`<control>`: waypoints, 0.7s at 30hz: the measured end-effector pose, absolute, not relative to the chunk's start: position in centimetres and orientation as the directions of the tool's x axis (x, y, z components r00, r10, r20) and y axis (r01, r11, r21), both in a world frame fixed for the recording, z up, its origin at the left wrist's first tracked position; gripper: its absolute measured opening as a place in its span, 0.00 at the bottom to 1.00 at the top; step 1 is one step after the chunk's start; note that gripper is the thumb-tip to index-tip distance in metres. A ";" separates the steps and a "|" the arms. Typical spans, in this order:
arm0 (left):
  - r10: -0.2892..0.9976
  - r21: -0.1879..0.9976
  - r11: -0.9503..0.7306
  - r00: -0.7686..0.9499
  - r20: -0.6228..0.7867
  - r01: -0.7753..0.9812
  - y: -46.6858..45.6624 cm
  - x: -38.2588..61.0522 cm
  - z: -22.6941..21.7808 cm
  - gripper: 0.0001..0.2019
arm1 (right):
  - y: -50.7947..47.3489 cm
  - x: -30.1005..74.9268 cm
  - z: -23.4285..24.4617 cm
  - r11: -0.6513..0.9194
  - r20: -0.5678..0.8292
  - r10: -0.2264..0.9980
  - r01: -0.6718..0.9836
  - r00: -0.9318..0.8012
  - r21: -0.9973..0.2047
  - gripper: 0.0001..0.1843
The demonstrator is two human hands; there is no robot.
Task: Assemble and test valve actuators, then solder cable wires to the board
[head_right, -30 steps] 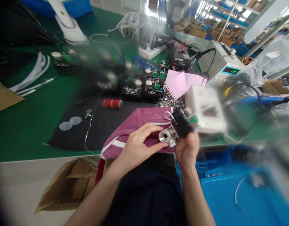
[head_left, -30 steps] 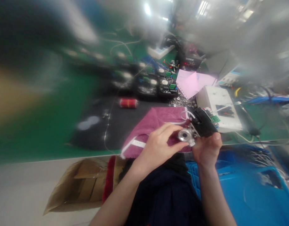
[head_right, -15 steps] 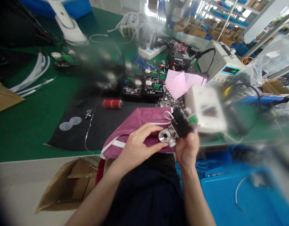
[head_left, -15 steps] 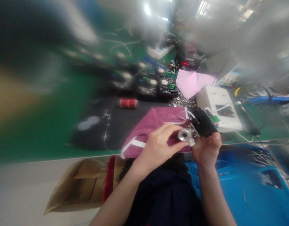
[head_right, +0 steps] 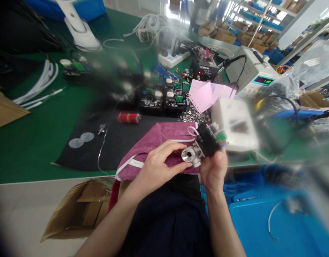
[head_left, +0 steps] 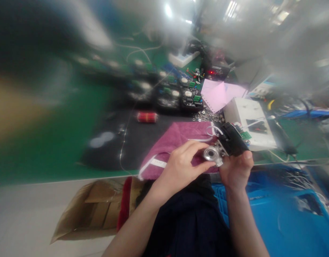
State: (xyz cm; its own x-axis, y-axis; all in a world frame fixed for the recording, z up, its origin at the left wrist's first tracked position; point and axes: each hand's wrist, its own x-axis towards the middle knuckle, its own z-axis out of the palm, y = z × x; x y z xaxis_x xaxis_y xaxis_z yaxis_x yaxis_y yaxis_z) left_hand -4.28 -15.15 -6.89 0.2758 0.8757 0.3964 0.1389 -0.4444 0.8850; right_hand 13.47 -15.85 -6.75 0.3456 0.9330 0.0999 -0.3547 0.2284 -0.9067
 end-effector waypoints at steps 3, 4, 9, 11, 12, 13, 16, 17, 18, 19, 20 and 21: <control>0.876 0.885 -0.444 0.276 0.395 0.143 -15.2 -4.3 -6.9 0.17 | -15.9 13.5 -6.7 0.225 0.093 0.931 -0.352 0.354 -0.909 0.43; 0.876 0.884 -0.444 0.276 0.395 0.144 -15.2 -4.3 -6.9 0.17 | -15.9 13.5 -6.7 0.226 0.095 0.930 -0.350 0.355 -0.909 0.43; 0.874 0.884 -0.447 0.276 0.399 0.139 -15.2 -4.3 -6.8 0.17 | -15.9 13.4 -6.6 0.230 0.107 0.932 -0.335 0.347 -0.914 0.41; 0.875 0.884 -0.447 0.275 0.399 0.139 -15.2 -4.3 -6.8 0.18 | -15.9 13.3 -6.6 0.230 0.109 0.928 -0.315 0.357 -0.921 0.39; 0.875 0.884 -0.447 0.275 0.398 0.140 -15.2 -4.3 -6.8 0.18 | -15.9 13.3 -6.6 0.227 0.108 0.926 -0.307 0.361 -0.924 0.38; 0.875 0.884 -0.446 0.275 0.398 0.142 -15.2 -4.3 -6.8 0.17 | -15.9 13.3 -6.6 0.223 0.106 0.927 -0.301 0.361 -0.927 0.38; 0.876 0.884 -0.443 0.278 0.393 0.147 -15.3 -4.3 -6.8 0.18 | -15.9 13.3 -6.6 0.214 0.100 0.930 -0.300 0.353 -0.929 0.37; 0.877 0.885 -0.442 0.279 0.391 0.148 -15.3 -4.3 -6.8 0.17 | -15.9 13.3 -6.6 0.214 0.100 0.932 -0.305 0.349 -0.928 0.37; 0.877 0.885 -0.441 0.281 0.390 0.149 -15.3 -4.3 -6.8 0.17 | -15.9 13.3 -6.6 0.217 0.103 0.932 -0.308 0.347 -0.926 0.37; 0.877 0.885 -0.440 0.282 0.389 0.149 -15.3 -4.3 -6.8 0.17 | -15.9 13.3 -6.6 0.222 0.107 0.932 -0.311 0.347 -0.924 0.37; 0.877 0.886 -0.439 0.283 0.388 0.147 -15.2 -4.3 -6.8 0.17 | -15.9 13.3 -6.6 0.225 0.108 0.931 -0.315 0.348 -0.922 0.37; 0.877 0.886 -0.440 0.283 0.389 0.145 -15.2 -4.3 -6.7 0.17 | -16.0 13.3 -6.6 0.228 0.109 0.930 -0.320 0.351 -0.920 0.37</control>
